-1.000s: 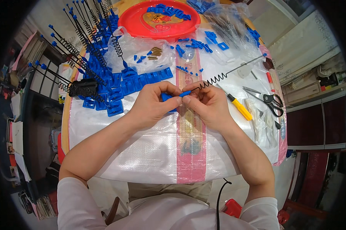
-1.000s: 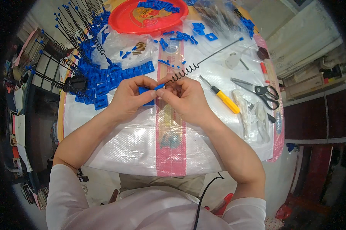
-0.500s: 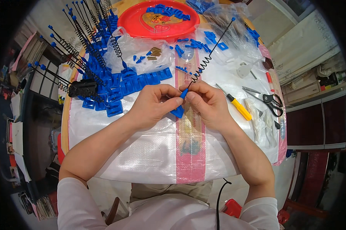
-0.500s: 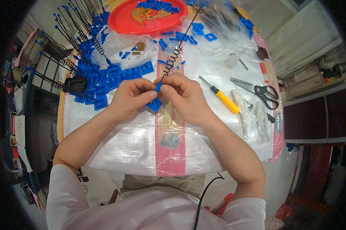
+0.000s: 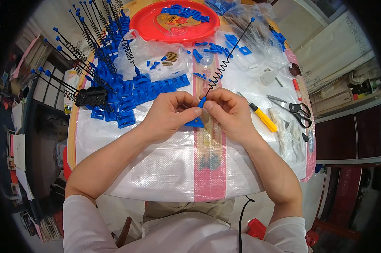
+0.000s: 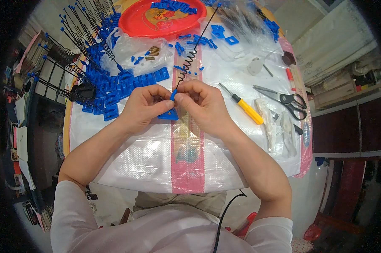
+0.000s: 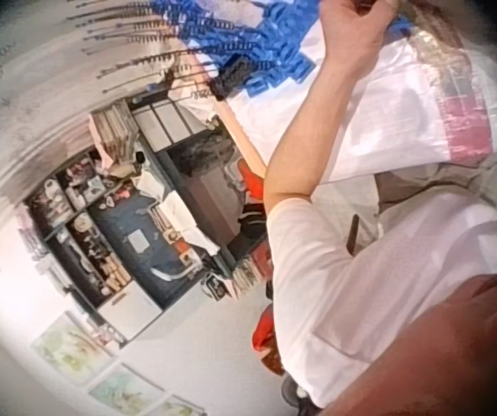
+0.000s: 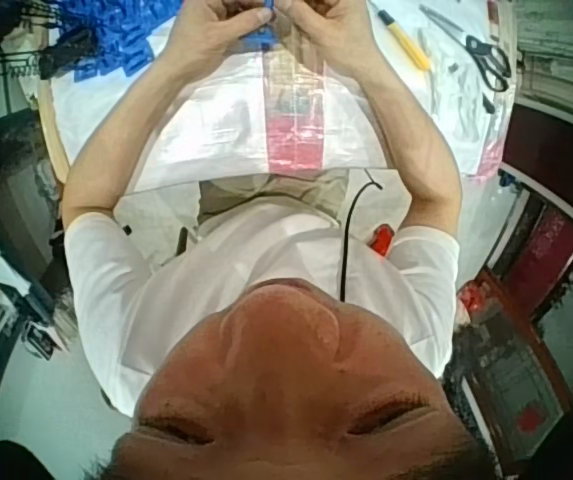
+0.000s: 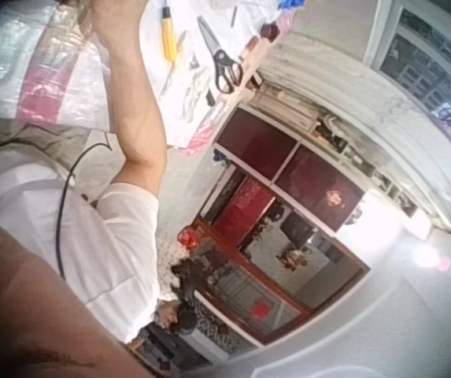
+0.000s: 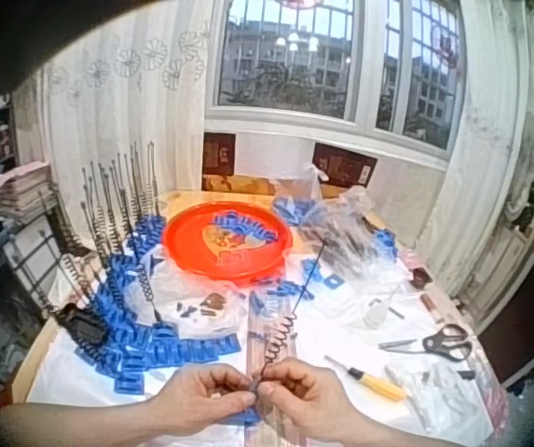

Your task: Assembling small blue plastic parts and metal springs onto a rod at a workbench.

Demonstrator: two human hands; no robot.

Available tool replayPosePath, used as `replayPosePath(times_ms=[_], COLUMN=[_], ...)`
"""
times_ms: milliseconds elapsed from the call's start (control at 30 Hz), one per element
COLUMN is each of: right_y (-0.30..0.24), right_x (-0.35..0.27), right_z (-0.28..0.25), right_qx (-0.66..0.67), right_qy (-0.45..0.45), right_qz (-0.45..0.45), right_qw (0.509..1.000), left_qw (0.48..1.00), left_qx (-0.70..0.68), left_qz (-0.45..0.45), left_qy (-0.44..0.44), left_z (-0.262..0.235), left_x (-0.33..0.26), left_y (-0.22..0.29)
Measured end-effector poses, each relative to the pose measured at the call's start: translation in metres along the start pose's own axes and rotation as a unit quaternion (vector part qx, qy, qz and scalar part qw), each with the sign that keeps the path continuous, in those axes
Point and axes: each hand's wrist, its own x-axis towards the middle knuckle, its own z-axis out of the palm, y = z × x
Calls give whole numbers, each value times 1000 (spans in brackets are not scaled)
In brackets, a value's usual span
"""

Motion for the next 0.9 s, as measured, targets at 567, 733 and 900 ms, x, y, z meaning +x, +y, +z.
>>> replayPosePath(times_ms=[567,733,900], right_y=[1,-2,-3], right_x=[0,0,1], right_z=[-1,-1,-1], right_qx=[-15,-36,1], right_qy=[-4,23,63], right_qz=[0,4,0], right_qw=[1000,999,998], left_qw=[1000,998,994], left_qx=[-20,-49,-94], left_qz=[-13,-39,-44], left_qy=[-3,-21,-24], left_z=[-1,-1,0], left_x=[0,-1,-1], left_y=[-2,4,4])
